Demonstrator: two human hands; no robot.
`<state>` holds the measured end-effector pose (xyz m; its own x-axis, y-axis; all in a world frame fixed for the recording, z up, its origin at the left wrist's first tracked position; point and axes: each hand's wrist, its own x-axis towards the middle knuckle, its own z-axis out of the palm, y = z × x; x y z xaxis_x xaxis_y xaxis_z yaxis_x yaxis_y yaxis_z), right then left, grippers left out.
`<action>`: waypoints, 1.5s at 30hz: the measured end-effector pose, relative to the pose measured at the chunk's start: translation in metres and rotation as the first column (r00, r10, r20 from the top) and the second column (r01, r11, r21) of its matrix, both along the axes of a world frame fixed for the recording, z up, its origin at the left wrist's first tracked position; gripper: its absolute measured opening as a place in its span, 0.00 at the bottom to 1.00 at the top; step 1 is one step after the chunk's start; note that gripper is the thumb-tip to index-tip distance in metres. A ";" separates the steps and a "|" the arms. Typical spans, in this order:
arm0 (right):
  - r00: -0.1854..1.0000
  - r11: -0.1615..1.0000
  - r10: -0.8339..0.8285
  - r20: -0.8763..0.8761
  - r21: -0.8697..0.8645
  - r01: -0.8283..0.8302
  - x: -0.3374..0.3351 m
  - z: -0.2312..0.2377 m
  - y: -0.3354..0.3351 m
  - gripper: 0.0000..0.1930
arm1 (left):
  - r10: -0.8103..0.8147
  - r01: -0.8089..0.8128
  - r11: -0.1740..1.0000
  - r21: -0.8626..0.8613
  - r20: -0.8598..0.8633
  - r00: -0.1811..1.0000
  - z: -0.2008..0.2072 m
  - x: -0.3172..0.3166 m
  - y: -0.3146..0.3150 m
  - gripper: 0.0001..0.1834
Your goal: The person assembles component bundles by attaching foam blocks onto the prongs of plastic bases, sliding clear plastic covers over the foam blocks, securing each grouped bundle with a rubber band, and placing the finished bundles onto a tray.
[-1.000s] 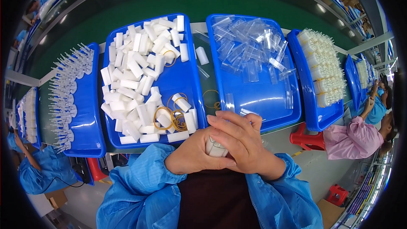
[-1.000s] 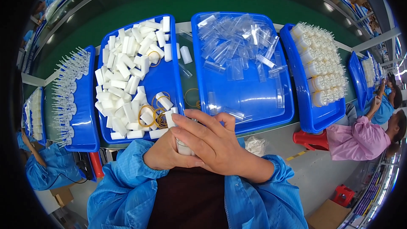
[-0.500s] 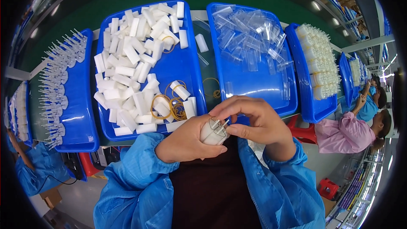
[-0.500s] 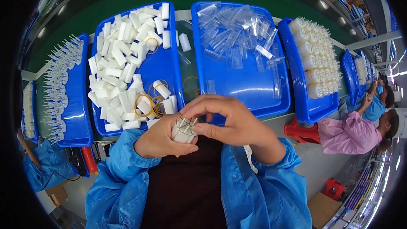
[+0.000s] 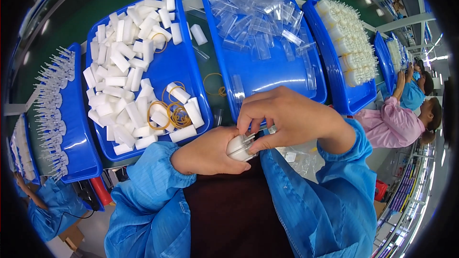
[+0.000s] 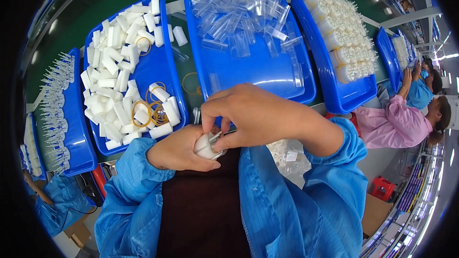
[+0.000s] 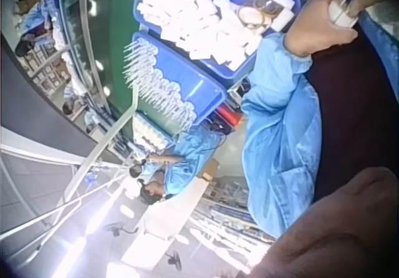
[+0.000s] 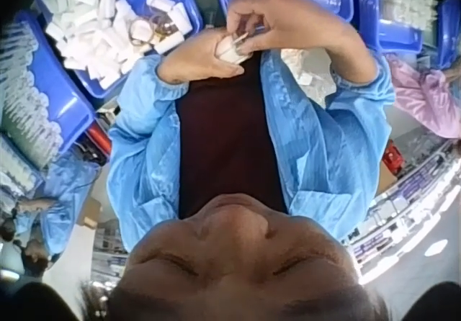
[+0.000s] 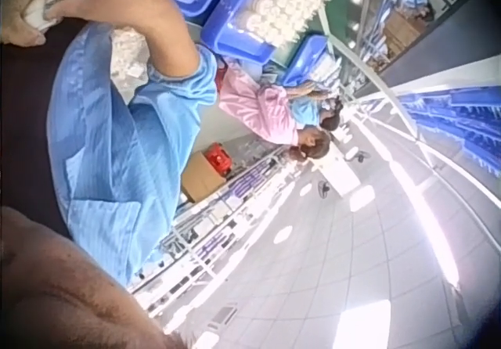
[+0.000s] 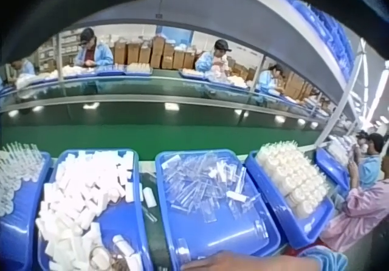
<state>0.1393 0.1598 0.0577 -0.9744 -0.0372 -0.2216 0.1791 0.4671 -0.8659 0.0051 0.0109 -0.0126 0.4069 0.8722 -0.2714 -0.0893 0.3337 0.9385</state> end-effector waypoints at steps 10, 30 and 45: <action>1.000 0.990 0.009 0.028 0.142 -0.013 0.011 -0.006 -0.005 0.13 | -0.038 0.037 0.999 -0.021 -0.028 0.999 -0.003 0.008 0.005 0.20; 0.939 0.958 -0.267 -0.215 -0.163 0.235 0.032 -0.014 -0.005 0.24 | 0.293 -0.231 0.951 0.205 -0.359 0.886 0.014 0.018 -0.001 0.23; 0.795 0.895 -0.417 -0.441 -0.049 0.442 0.033 -0.046 -0.031 0.24 | 0.579 -0.248 0.762 0.598 -0.458 0.675 0.019 0.021 -0.002 0.25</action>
<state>0.1724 0.1286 0.0118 -0.8831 0.4076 0.2325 -0.0103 0.4785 -0.8780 0.0259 0.0093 0.0064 -0.1303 0.9790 0.1567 0.5089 -0.0696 0.8580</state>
